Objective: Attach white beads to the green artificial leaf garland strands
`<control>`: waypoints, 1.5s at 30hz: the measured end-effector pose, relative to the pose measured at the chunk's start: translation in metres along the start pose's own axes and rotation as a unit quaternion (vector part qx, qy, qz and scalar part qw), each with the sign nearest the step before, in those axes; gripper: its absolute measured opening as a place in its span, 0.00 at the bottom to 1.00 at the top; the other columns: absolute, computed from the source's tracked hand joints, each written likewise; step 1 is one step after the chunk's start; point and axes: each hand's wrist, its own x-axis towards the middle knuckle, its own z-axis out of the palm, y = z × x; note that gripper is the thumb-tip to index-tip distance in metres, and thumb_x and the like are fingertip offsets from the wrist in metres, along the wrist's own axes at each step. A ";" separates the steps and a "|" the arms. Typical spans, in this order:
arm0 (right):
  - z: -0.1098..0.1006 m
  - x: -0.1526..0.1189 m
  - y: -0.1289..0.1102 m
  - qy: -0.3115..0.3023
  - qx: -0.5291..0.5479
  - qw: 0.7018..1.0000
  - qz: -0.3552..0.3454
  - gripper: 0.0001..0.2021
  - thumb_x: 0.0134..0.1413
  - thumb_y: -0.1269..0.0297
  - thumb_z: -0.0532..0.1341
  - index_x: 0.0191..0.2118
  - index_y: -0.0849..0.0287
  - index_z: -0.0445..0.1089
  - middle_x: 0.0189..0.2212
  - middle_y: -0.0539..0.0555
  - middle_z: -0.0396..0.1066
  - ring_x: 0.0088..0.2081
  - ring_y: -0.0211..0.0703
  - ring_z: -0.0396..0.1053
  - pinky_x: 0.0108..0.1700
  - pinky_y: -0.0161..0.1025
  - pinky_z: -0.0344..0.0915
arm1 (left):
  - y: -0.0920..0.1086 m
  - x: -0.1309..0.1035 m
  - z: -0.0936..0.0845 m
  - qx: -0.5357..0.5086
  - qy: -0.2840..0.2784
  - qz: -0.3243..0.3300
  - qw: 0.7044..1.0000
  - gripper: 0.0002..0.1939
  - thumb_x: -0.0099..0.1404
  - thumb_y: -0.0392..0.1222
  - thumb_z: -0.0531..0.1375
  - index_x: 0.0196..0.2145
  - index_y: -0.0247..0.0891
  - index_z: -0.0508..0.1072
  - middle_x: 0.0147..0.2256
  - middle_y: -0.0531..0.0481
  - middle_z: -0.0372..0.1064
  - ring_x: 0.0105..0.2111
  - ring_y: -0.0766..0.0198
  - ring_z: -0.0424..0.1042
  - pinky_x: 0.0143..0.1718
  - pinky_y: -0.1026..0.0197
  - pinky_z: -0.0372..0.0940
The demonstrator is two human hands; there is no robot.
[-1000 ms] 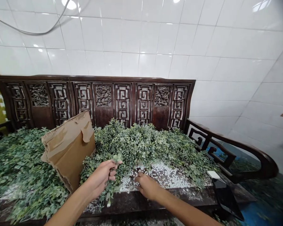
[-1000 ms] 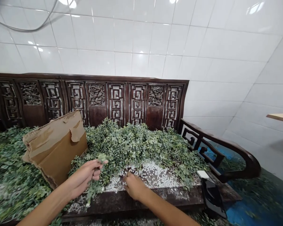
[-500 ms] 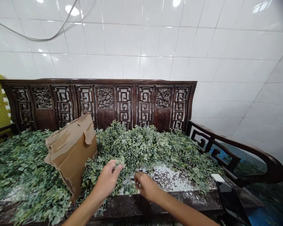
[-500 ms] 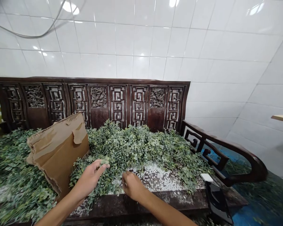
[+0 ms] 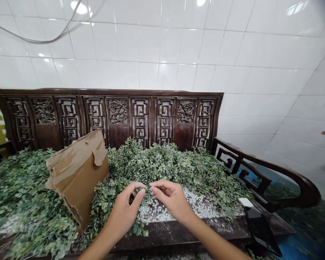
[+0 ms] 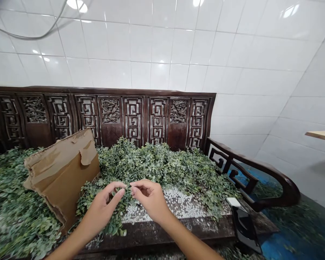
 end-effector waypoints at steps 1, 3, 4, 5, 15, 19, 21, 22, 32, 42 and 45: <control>0.001 -0.001 -0.002 0.001 0.005 1.000 -0.003 0.12 0.51 0.57 0.66 0.39 0.57 0.78 0.31 0.54 0.75 0.30 0.41 0.72 0.35 0.39 0.72 | 0.002 -0.001 0.001 0.004 -0.005 0.005 1.000 0.14 0.64 0.52 0.55 0.37 0.42 0.75 0.33 0.49 0.73 0.34 0.57 0.68 0.37 0.61 0.62; 0.002 -0.002 -0.004 -0.004 0.014 1.000 -0.005 0.12 0.51 0.57 0.66 0.39 0.57 0.78 0.32 0.54 0.75 0.30 0.40 0.72 0.35 0.39 0.72 | 0.004 -0.001 0.002 0.010 -0.017 0.010 1.000 0.14 0.65 0.52 0.54 0.34 0.42 0.75 0.31 0.50 0.72 0.32 0.58 0.67 0.35 0.62 0.61; 0.003 -0.003 -0.004 -0.005 0.017 1.000 -0.004 0.12 0.51 0.57 0.66 0.40 0.57 0.78 0.32 0.54 0.75 0.30 0.40 0.72 0.35 0.39 0.72 | 0.004 -0.001 0.002 0.011 -0.021 0.011 1.000 0.15 0.65 0.52 0.53 0.33 0.41 0.74 0.31 0.50 0.72 0.31 0.59 0.67 0.34 0.62 0.60; 0.004 -0.003 -0.003 -0.007 0.018 1.000 -0.003 0.12 0.52 0.57 0.65 0.40 0.57 0.78 0.31 0.53 0.75 0.30 0.40 0.72 0.35 0.39 0.72 | 0.004 -0.001 0.003 0.011 -0.024 0.013 1.000 0.14 0.65 0.51 0.53 0.32 0.41 0.74 0.30 0.51 0.72 0.31 0.59 0.67 0.34 0.63 0.60; 0.013 -0.006 0.001 0.006 0.050 0.999 0.022 0.11 0.54 0.57 0.64 0.39 0.57 0.77 0.25 0.50 0.74 0.28 0.39 0.71 0.33 0.36 0.69 | 0.008 -0.003 0.002 0.001 -0.023 0.005 1.000 0.11 0.62 0.48 0.56 0.27 0.40 0.72 0.26 0.52 0.68 0.29 0.61 0.65 0.33 0.63 0.60; 0.018 -0.007 -0.001 0.016 0.070 0.997 0.030 0.11 0.54 0.56 0.64 0.38 0.58 0.78 0.24 0.49 0.73 0.27 0.39 0.70 0.33 0.36 0.69 | 0.008 -0.004 0.001 -0.004 -0.024 0.005 1.000 0.12 0.64 0.48 0.54 0.28 0.40 0.70 0.27 0.52 0.67 0.29 0.61 0.65 0.33 0.63 0.60; 0.020 -0.007 -0.003 0.014 0.074 0.997 0.029 0.12 0.54 0.56 0.64 0.37 0.58 0.78 0.24 0.50 0.73 0.27 0.39 0.70 0.33 0.36 0.68 | 0.007 -0.004 0.001 -0.008 -0.021 0.005 1.000 0.13 0.64 0.49 0.54 0.28 0.40 0.69 0.27 0.52 0.67 0.30 0.61 0.65 0.33 0.63 0.61; 0.021 -0.008 -0.003 0.014 0.075 0.997 0.028 0.12 0.54 0.55 0.64 0.37 0.58 0.78 0.24 0.50 0.73 0.27 0.39 0.70 0.34 0.36 0.68 | 0.007 -0.004 0.001 -0.012 -0.021 0.005 1.000 0.13 0.64 0.49 0.54 0.28 0.40 0.69 0.27 0.52 0.67 0.30 0.61 0.65 0.33 0.63 0.61; 0.028 -0.010 -0.006 0.027 0.127 0.990 0.046 0.13 0.52 0.55 0.66 0.36 0.60 0.78 0.24 0.51 0.73 0.28 0.38 0.70 0.34 0.36 0.69 | 0.011 -0.005 0.000 -0.033 -0.023 -0.015 0.999 0.13 0.64 0.49 0.54 0.28 0.39 0.69 0.28 0.52 0.68 0.30 0.62 0.65 0.34 0.63 0.62; 0.028 -0.011 -0.006 0.028 0.128 0.990 0.046 0.13 0.51 0.54 0.67 0.35 0.60 0.78 0.24 0.51 0.74 0.28 0.39 0.70 0.35 0.37 0.69 | 0.010 -0.005 0.002 -0.032 -0.010 -0.021 0.999 0.13 0.62 0.50 0.54 0.27 0.39 0.68 0.27 0.51 0.69 0.29 0.63 0.67 0.31 0.64 0.63; 0.028 -0.011 -0.005 0.030 0.119 0.991 0.044 0.13 0.51 0.54 0.67 0.35 0.60 0.78 0.24 0.51 0.74 0.28 0.39 0.71 0.35 0.37 0.69 | 0.010 -0.004 0.002 -0.030 -0.010 -0.023 0.999 0.13 0.62 0.50 0.54 0.28 0.39 0.68 0.27 0.51 0.69 0.30 0.62 0.67 0.32 0.64 0.64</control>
